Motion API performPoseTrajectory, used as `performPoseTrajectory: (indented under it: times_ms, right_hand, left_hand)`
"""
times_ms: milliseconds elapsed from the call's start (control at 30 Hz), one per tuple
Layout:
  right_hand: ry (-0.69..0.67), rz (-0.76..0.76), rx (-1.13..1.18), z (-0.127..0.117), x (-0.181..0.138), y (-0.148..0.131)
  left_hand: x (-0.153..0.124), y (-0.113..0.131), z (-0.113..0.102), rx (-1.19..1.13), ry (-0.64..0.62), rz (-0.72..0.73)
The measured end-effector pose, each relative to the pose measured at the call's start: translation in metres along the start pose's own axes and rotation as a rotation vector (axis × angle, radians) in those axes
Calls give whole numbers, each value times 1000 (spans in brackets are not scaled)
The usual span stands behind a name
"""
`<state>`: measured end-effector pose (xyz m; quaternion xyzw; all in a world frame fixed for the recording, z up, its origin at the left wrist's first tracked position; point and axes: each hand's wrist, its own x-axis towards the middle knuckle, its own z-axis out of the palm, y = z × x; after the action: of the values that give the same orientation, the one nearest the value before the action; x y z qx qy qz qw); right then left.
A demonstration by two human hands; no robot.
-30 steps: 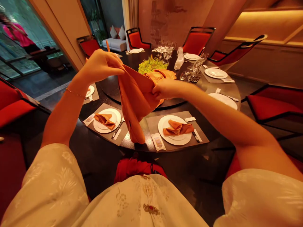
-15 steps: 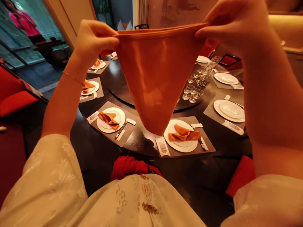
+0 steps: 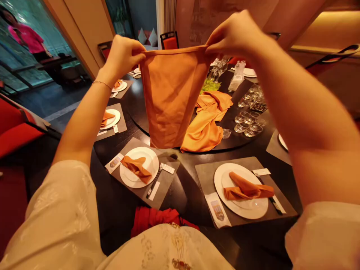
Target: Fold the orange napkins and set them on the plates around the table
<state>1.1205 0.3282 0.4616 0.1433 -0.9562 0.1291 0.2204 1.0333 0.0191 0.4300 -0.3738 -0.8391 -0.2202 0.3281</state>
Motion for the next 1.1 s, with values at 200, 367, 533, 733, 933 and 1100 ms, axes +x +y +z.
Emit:
performPoseTrajectory:
  times_ms: [200, 367, 533, 733, 933, 1100]
  right_hand:
    - [24, 233, -84, 123, 102, 61]
    - [288, 162, -153, 150, 140, 87]
    - [361, 114, -93, 206, 70, 107]
    - [-292, 48, 39, 404, -58, 137]
    - [-475, -265, 144, 486, -115, 156]
    - [-438, -313, 205, 481, -138, 162]
  left_hand:
    - [45, -105, 123, -91, -37, -306]
    - [70, -134, 157, -166, 197, -252]
    - [-10, -114, 196, -31, 161, -221]
    - [-194, -112, 329, 115, -607, -233]
    - [-276, -116, 363, 96, -816, -70]
    - [-295, -99, 340, -2, -851, 89]
